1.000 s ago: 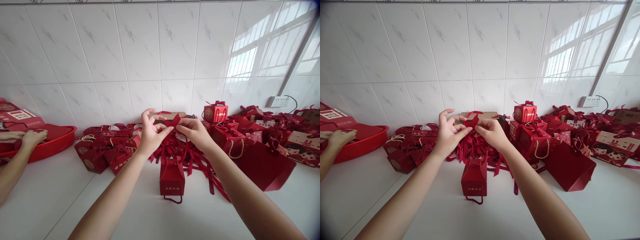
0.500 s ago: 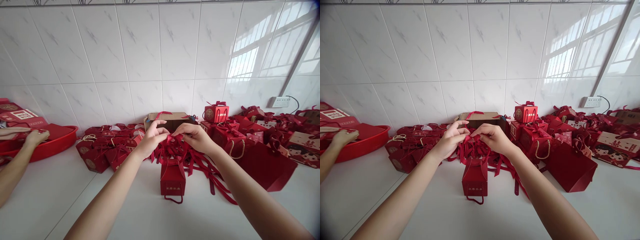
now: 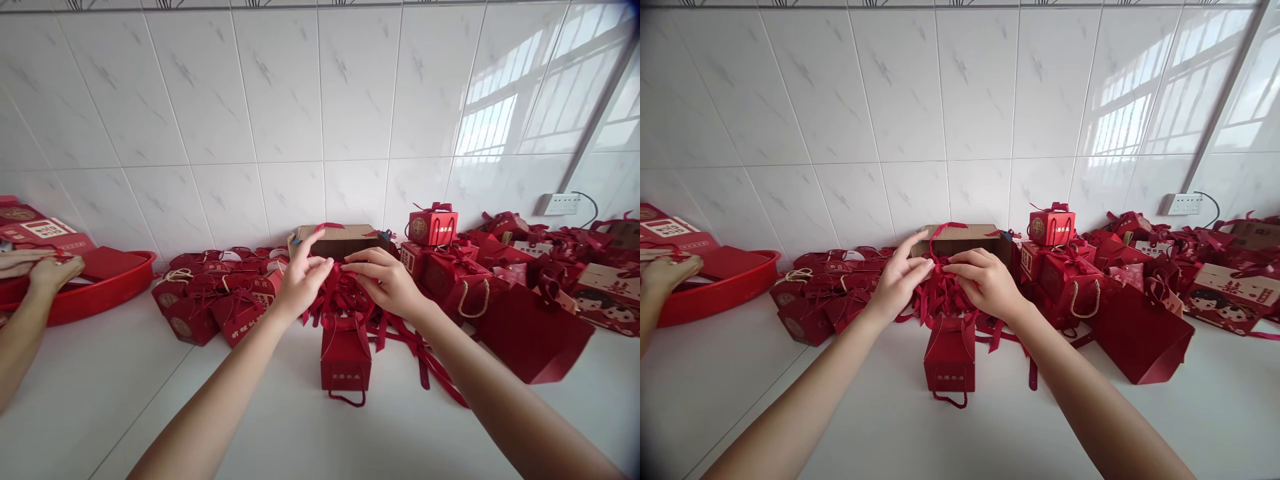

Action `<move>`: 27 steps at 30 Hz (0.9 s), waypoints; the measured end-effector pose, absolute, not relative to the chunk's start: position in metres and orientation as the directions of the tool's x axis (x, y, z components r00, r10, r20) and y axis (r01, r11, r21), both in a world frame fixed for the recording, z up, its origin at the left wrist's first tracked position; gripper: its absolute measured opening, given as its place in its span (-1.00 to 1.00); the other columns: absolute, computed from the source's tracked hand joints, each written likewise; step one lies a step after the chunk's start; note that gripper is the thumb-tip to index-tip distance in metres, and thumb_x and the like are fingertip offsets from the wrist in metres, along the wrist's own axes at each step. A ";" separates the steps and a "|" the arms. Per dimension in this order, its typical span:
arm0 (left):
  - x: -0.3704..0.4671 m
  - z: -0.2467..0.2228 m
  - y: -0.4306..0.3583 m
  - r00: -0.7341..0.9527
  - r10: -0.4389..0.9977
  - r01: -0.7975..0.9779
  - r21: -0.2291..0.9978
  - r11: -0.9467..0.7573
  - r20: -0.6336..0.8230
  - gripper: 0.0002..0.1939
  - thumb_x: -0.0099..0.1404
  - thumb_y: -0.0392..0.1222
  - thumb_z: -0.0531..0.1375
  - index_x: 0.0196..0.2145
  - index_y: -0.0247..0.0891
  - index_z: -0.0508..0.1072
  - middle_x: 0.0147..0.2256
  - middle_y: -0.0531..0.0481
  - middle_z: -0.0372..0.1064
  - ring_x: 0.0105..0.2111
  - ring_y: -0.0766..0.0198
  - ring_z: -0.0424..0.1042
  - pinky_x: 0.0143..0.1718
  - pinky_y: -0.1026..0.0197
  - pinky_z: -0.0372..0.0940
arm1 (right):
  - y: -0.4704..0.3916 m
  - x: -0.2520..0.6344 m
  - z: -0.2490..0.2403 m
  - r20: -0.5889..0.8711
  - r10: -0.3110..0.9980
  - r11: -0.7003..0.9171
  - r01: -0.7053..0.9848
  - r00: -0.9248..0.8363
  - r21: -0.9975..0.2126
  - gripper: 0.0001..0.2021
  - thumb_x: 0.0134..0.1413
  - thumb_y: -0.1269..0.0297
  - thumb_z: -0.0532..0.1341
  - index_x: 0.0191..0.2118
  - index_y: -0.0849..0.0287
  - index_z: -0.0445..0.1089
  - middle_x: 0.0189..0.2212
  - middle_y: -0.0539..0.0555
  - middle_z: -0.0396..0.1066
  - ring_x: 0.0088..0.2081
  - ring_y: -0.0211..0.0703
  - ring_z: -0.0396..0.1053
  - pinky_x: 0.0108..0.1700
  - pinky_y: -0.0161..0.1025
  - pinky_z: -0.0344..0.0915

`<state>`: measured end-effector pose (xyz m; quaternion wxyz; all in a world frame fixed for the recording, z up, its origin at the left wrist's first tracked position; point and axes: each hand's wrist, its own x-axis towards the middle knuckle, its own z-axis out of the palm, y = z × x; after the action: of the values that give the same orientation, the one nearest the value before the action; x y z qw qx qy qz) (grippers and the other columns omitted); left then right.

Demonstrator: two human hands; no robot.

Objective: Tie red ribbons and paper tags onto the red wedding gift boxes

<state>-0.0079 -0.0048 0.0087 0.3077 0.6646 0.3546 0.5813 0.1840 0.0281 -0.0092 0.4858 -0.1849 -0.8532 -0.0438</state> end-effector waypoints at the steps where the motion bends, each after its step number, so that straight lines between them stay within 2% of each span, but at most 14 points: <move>1: -0.008 0.006 -0.005 0.079 0.758 0.233 0.727 -0.646 0.648 -0.39 0.25 -0.20 0.20 0.23 -0.06 0.20 -0.53 0.13 0.38 -0.56 0.33 0.31 -0.38 0.25 0.30 | 0.027 0.182 -0.013 0.866 0.313 0.930 0.309 -0.390 -0.197 -0.74 0.24 0.35 0.09 -0.09 0.04 0.50 -0.07 0.13 0.46 -0.04 -0.04 0.39 -0.01 -0.05 0.36; 3: -0.009 0.000 -0.004 0.129 0.598 0.438 0.496 -0.750 0.791 -0.40 0.27 -0.24 0.17 0.25 -0.07 0.19 -0.45 0.07 0.47 -0.53 0.30 0.35 -0.34 0.25 0.31 | 0.025 0.177 -0.022 0.879 0.407 0.910 0.189 -0.247 -0.368 -0.77 0.24 0.30 0.12 -0.11 0.05 0.51 -0.07 0.14 0.44 -0.02 -0.05 0.40 -0.01 -0.07 0.37; 5: -0.013 -0.006 -0.002 0.194 0.464 0.587 0.276 -0.761 0.864 -0.45 0.29 -0.29 0.12 0.23 -0.07 0.23 -0.36 0.01 0.51 -0.43 0.26 0.42 -0.26 0.24 0.32 | 0.021 0.174 -0.030 0.851 0.507 0.862 0.072 -0.137 -0.502 -0.81 0.23 0.26 0.14 -0.17 0.07 0.51 -0.08 0.14 0.43 -0.03 -0.06 0.41 -0.01 -0.09 0.37; 7: -0.022 -0.011 0.000 0.229 0.387 0.701 0.124 -0.702 0.893 -0.50 0.30 -0.30 0.11 0.19 -0.08 0.28 -0.35 -0.01 0.49 -0.37 0.24 0.43 -0.19 0.23 0.33 | 0.017 0.178 -0.039 0.797 0.598 0.800 -0.002 -0.088 -0.600 -0.82 0.22 0.22 0.15 -0.22 0.09 0.49 -0.11 0.13 0.42 -0.05 -0.05 0.41 -0.02 -0.11 0.36; 8: -0.028 -0.013 0.000 0.230 0.370 0.739 0.086 -0.668 0.900 -0.52 0.29 -0.29 0.12 0.16 -0.08 0.32 -0.36 -0.01 0.47 -0.36 0.22 0.43 -0.16 0.22 0.33 | 0.015 0.182 -0.043 0.767 0.636 0.769 -0.011 -0.088 -0.639 -0.82 0.22 0.19 0.15 -0.23 0.09 0.48 -0.12 0.12 0.41 -0.06 -0.05 0.40 -0.03 -0.11 0.36; 11: -0.054 -0.019 -0.002 0.197 0.382 0.795 0.081 -0.601 0.903 -0.56 0.26 -0.24 0.18 0.10 -0.08 0.37 -0.43 0.02 0.41 -0.38 0.19 0.41 -0.14 0.19 0.33 | 0.008 0.207 -0.058 0.678 0.723 0.689 0.075 -0.135 -0.720 -0.79 0.23 0.14 0.12 -0.27 0.11 0.43 -0.15 0.10 0.39 -0.11 -0.06 0.38 -0.08 -0.14 0.34; 14: -0.089 -0.032 -0.007 0.196 0.453 0.828 0.101 -0.551 0.870 -0.57 0.25 -0.21 0.20 0.09 -0.08 0.38 -0.48 0.04 0.35 -0.43 0.18 0.38 -0.18 0.18 0.32 | 0.000 0.242 -0.082 0.568 0.799 0.600 0.334 -0.199 -0.727 -0.75 0.26 0.13 0.04 -0.37 0.12 0.34 -0.28 0.08 0.33 -0.28 -0.12 0.35 -0.23 -0.17 0.33; 17: -0.122 -0.055 -0.016 0.252 0.566 0.852 0.097 -0.514 0.784 -0.63 0.25 -0.21 0.19 0.03 -0.07 0.44 -0.48 0.01 0.40 -0.42 0.13 0.40 -0.21 0.14 0.31 | -0.008 0.278 -0.116 0.460 0.849 0.511 0.624 -0.260 -0.591 -0.69 0.26 0.12 -0.01 -0.46 0.10 0.27 -0.36 0.07 0.27 -0.38 -0.12 0.33 -0.28 -0.13 0.35; 21: -0.143 -0.085 -0.027 0.322 0.665 0.840 0.121 -0.529 0.673 -0.73 0.23 -0.25 0.15 -0.12 -0.07 0.52 -0.44 -0.02 0.47 -0.41 0.11 0.44 -0.32 0.16 0.32 | -0.015 0.303 -0.150 0.330 0.899 0.417 0.788 -0.287 -0.452 -0.68 0.26 0.13 -0.07 -0.41 0.07 0.34 -0.32 0.12 0.32 -0.40 -0.08 0.40 -0.32 -0.08 0.38; 24: -0.133 -0.096 -0.030 0.341 0.706 0.823 0.167 -0.543 0.620 -0.78 0.23 -0.28 0.13 -0.25 -0.08 0.54 -0.44 -0.01 0.47 -0.38 0.12 0.43 -0.26 0.13 0.33 | -0.016 0.296 -0.146 0.362 0.897 0.400 0.814 -0.253 -0.422 -0.69 0.26 0.11 -0.05 -0.26 0.08 0.39 -0.21 0.17 0.37 -0.28 0.00 0.45 -0.23 -0.02 0.42; 27: -0.108 -0.096 -0.025 0.283 0.719 0.805 0.250 -0.537 0.635 -0.88 0.23 -0.24 0.15 -0.33 -0.12 0.51 -0.31 -0.07 0.48 -0.18 0.04 0.41 -0.05 -0.02 0.28 | -0.017 0.271 -0.122 0.527 0.834 0.435 0.783 -0.165 -0.444 -0.68 0.26 0.07 0.00 -0.01 0.07 0.34 -0.02 0.22 0.34 -0.02 0.12 0.38 -0.01 0.08 0.36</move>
<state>-0.1083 -0.0252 -0.0962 -0.0597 0.7986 0.4772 0.3618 0.2712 -0.0174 -0.1222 0.3694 -0.5302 -0.7624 0.0342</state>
